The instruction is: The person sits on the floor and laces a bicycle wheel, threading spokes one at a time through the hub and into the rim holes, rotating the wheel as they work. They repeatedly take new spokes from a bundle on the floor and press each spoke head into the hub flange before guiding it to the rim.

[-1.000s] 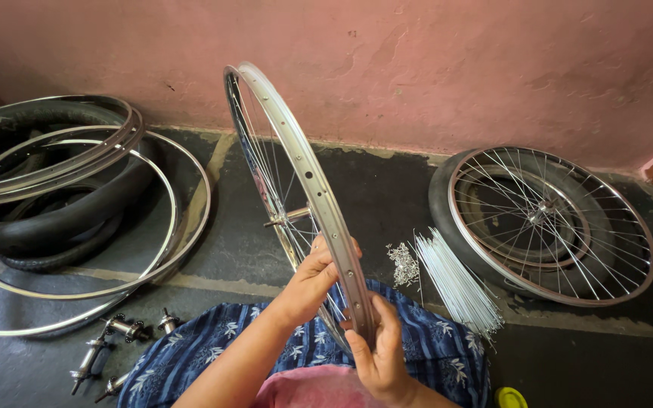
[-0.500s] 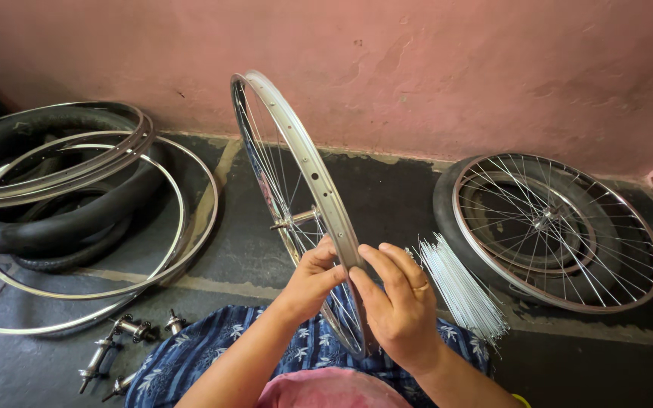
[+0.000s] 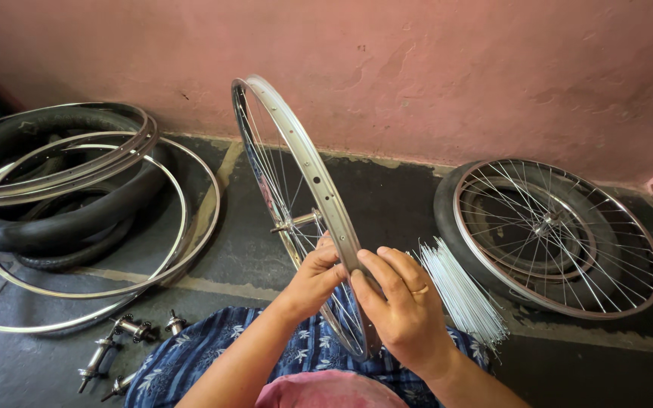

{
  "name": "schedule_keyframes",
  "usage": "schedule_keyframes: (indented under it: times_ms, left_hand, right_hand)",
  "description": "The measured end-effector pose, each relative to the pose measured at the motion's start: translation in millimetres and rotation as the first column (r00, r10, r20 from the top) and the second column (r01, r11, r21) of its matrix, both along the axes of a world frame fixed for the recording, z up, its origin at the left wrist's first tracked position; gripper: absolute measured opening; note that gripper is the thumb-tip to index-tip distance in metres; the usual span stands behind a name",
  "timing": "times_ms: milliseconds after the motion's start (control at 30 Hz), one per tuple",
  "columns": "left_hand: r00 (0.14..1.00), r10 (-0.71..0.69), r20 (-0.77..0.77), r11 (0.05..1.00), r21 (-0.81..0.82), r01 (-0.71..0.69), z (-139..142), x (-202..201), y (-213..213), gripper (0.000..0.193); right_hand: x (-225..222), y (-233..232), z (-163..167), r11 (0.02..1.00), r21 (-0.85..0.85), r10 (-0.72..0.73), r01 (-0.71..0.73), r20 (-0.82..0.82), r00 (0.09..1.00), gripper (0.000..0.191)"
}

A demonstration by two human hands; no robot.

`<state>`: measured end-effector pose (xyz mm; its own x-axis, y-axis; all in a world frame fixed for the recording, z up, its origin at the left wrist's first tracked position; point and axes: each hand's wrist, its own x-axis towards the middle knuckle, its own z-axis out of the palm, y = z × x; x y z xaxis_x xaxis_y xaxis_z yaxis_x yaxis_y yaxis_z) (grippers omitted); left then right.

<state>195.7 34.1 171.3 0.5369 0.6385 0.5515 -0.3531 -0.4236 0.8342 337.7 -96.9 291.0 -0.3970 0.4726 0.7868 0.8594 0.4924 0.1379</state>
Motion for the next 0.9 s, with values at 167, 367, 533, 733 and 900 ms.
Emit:
schedule_keyframes:
  times_ms: [167, 367, 533, 733, 900]
  left_hand:
    - [1.000, -0.013, 0.006, 0.999, -0.032, 0.013, 5.0, -0.7, -0.2, 0.023]
    - [0.995, -0.047, 0.088, 0.982, -0.178, 0.063, 3.8, 2.4, -0.2, 0.017]
    - [1.000, 0.013, 0.029, 0.996, -0.090, -0.010, 3.2, 3.8, 4.2, 0.011]
    - [0.996, -0.016, 0.087, 0.976, -0.215, 0.034, 1.5, 10.5, -6.4, 0.010]
    - [0.978, -0.131, 0.161, 0.917, -0.355, 0.181, -3.0, 9.5, -7.8, 0.015]
  right_hand:
    - [-2.5, 7.6, -3.7, 0.998, 0.052, -0.036, 0.033, 0.051, 0.998, 0.023]
    - [-7.4, 12.9, -10.1, 0.993, 0.058, -0.102, 0.100, 0.032, 0.994, 0.019]
    - [-9.8, 3.5, -12.2, 0.994, -0.014, -0.105, 0.104, -0.052, 0.993, 0.025]
    - [-9.4, 2.8, -13.6, 0.997, -0.062, -0.061, 0.050, -0.208, 0.976, 0.026]
    - [-10.8, 5.0, -18.2, 0.996, -0.061, -0.076, 0.063, -0.260, 0.963, 0.027]
